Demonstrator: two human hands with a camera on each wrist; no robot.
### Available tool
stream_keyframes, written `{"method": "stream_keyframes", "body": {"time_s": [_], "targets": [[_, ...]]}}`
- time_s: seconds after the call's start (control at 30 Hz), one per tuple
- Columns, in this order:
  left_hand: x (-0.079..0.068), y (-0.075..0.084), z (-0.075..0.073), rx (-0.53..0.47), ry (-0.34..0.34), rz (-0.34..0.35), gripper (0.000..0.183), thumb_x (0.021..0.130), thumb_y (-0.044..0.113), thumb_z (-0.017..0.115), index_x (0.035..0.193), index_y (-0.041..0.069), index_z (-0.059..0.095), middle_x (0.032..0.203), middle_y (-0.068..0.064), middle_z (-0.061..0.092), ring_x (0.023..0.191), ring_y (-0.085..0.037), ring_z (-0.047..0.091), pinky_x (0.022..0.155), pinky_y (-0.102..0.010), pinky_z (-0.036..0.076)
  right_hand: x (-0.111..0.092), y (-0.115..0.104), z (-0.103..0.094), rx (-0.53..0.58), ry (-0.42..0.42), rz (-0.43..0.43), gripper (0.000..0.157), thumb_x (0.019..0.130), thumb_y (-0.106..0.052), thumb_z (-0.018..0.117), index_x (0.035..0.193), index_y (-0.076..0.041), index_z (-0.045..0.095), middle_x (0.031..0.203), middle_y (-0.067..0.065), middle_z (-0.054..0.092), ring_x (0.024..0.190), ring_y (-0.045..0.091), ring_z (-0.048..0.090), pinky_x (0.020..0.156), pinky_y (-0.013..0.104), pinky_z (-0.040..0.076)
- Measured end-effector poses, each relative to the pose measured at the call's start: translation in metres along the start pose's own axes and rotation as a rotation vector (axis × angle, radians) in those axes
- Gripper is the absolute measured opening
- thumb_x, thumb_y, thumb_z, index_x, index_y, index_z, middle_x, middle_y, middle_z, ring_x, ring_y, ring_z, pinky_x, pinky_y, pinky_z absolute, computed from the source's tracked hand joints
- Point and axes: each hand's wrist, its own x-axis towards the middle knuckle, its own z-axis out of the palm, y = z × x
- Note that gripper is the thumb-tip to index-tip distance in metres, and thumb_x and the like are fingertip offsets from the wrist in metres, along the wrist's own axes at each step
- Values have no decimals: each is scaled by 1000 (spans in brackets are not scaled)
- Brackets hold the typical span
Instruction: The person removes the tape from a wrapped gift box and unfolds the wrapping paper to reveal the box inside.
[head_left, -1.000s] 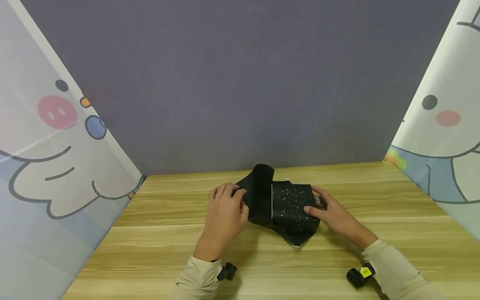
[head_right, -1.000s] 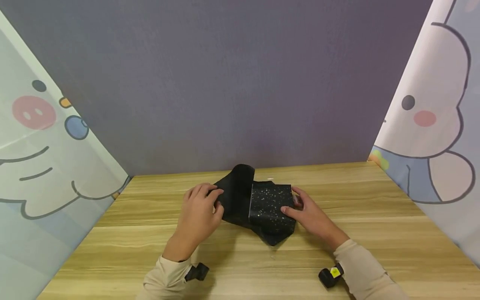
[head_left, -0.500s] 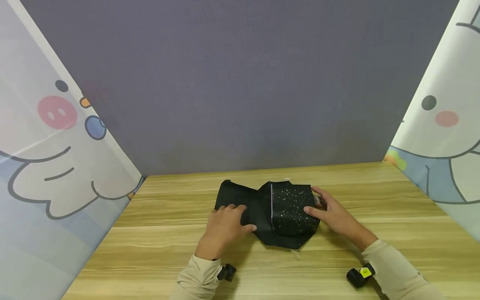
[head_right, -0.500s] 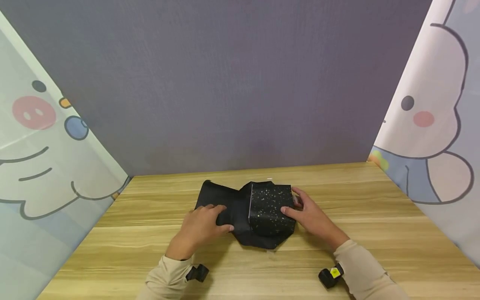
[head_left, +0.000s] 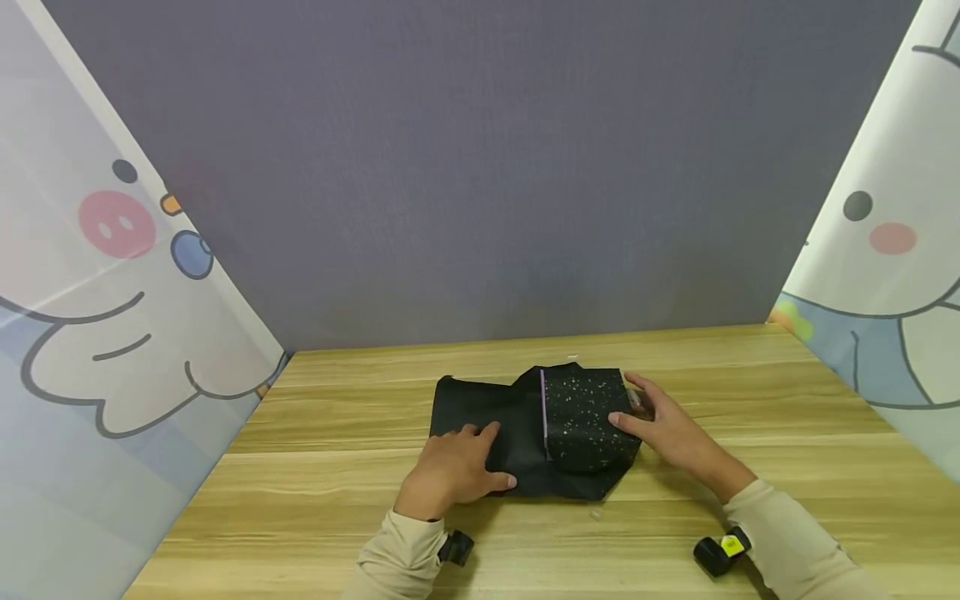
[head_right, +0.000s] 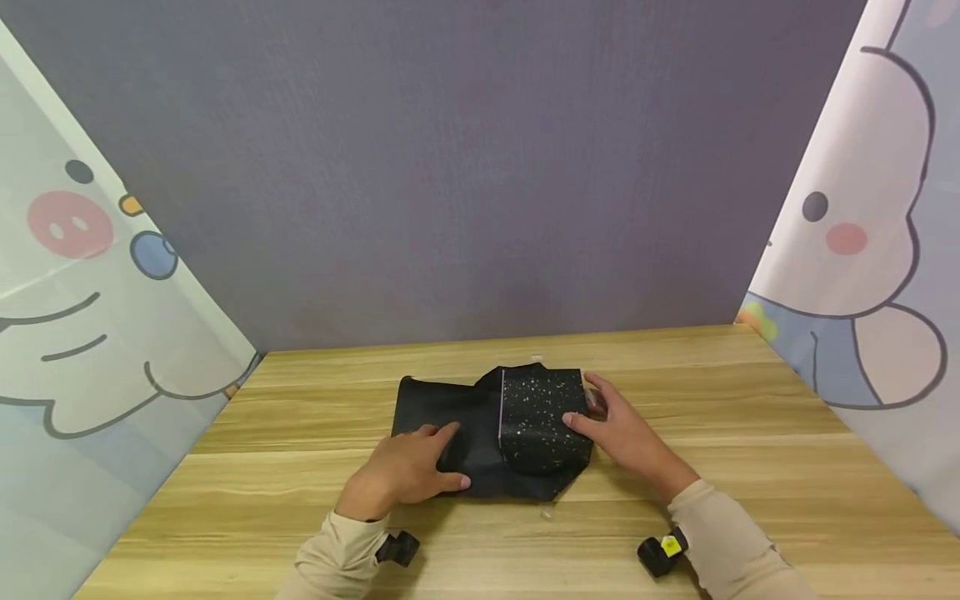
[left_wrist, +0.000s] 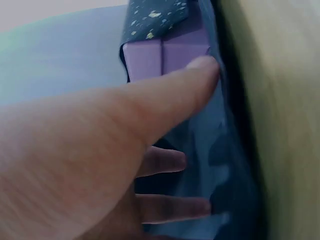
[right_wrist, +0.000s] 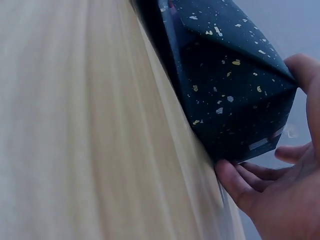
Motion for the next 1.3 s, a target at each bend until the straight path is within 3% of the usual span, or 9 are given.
{"method": "stream_keyframes", "body": {"time_s": [0.17,0.3,0.43,0.53,0.7,0.93,1.13,1.3], "targets": [[8,8,10,2,25,53,86,84,52,78,155,19,41,147,-17,46,134,-37,45,99,-54,46,1,-1,2,-39,34,-134,72,98,-17,67,156,1,28,153,34,27,134,55,37,100,64,42],[12,12,17,-74,53,147,100,84,41,82,162,31,20,155,-13,38,138,-31,43,98,-51,48,-1,-11,9,-162,68,-229,51,98,-10,64,146,-1,49,155,32,24,135,54,34,98,67,42],[12,14,20,-106,70,212,114,83,40,84,161,42,1,154,-13,39,128,-32,53,90,-48,53,-6,-24,18,-310,131,-264,40,95,-8,66,135,-5,63,155,29,28,136,53,33,97,70,39],[11,17,20,-91,86,221,118,81,42,85,160,44,-2,150,-14,44,122,-32,57,88,-47,54,-9,-30,25,-374,125,-256,44,95,-21,70,135,-7,63,156,27,30,137,54,32,97,72,38],[10,20,18,-64,93,221,118,80,43,85,160,44,-1,146,-12,47,122,-32,57,87,-47,54,-11,-31,32,-447,83,-219,68,88,-49,75,140,-8,58,157,25,28,139,53,27,96,73,38],[9,23,16,-42,86,184,119,77,47,86,160,45,1,148,-11,47,126,-31,54,87,-49,54,-12,-29,25,-386,63,-169,74,86,-50,76,142,-6,54,157,22,27,138,50,30,99,69,39],[9,25,15,-77,55,210,114,80,43,85,156,55,1,154,-10,40,129,-35,51,88,-52,53,-11,-33,14,-363,27,-136,77,88,-52,74,144,-4,51,157,25,27,136,51,34,99,69,38],[8,27,17,-81,51,225,114,80,41,85,158,52,2,146,-9,49,127,-32,52,89,-50,53,-11,-36,5,-392,18,-141,75,90,-51,72,144,-3,51,154,27,31,135,52,36,100,70,37]]}}
